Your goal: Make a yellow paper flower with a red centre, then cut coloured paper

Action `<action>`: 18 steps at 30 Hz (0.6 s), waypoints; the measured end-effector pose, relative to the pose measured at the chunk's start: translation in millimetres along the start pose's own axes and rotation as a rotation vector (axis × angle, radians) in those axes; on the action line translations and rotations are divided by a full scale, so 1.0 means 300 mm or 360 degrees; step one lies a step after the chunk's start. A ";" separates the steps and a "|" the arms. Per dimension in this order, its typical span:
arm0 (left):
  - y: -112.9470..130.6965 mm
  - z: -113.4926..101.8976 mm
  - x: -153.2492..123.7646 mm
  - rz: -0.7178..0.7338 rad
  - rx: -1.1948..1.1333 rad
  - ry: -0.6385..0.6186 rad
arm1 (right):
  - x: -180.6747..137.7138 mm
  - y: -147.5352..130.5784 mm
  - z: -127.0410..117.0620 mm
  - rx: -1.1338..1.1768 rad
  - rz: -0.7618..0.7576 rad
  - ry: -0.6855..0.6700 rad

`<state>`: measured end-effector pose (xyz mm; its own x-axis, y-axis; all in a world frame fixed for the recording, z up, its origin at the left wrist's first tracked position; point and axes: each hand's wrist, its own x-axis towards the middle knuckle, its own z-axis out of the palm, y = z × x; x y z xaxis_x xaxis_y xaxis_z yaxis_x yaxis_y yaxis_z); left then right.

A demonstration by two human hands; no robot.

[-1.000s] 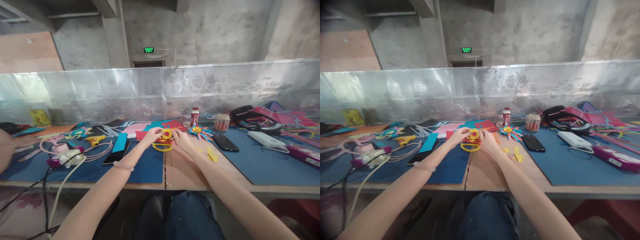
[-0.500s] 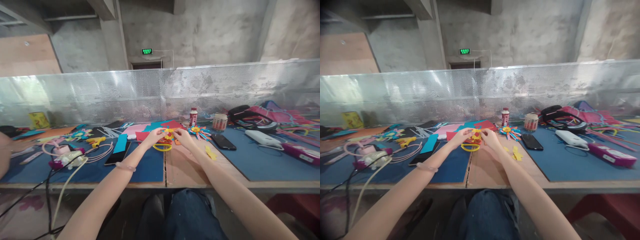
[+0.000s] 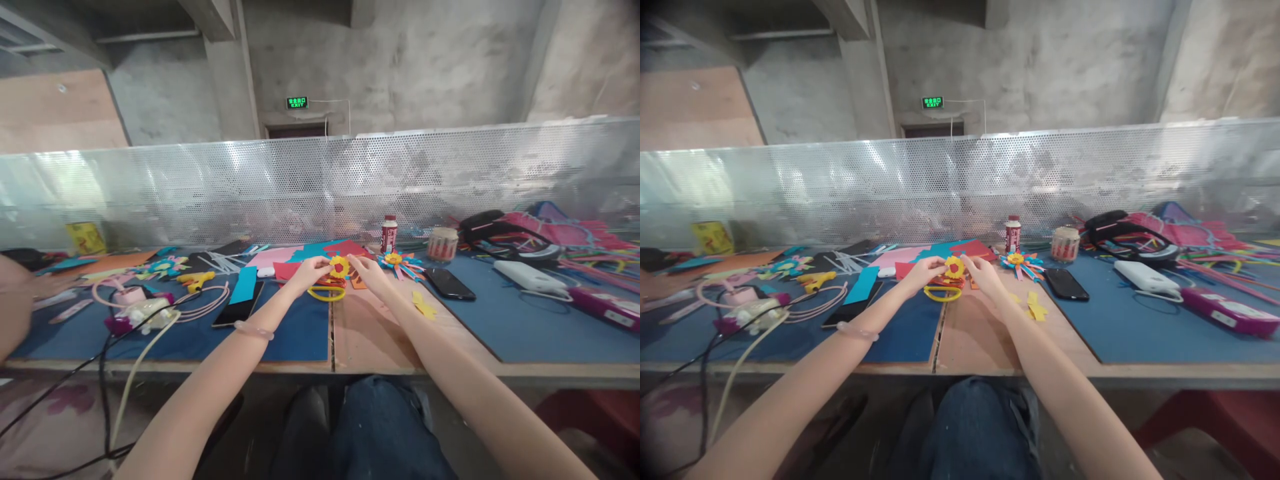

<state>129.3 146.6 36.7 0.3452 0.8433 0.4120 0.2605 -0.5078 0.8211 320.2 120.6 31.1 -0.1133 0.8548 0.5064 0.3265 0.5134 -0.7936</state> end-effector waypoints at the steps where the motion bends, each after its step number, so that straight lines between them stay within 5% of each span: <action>1: 0.002 0.001 0.000 0.0002 0.0006 -0.0003 | -0.001 0.002 0.001 -0.0021 -0.0013 -0.0014; 18: 0.024 0.015 -0.010 -0.0069 -0.0046 0.0011 | 0.011 0.030 -0.004 -0.0048 -0.0073 -0.0082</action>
<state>134.2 139.7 39.5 0.3277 0.8657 0.3784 0.2492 -0.4655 0.8493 323.8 127.9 26.0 -0.1766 0.8337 0.5232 0.3479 0.5502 -0.7591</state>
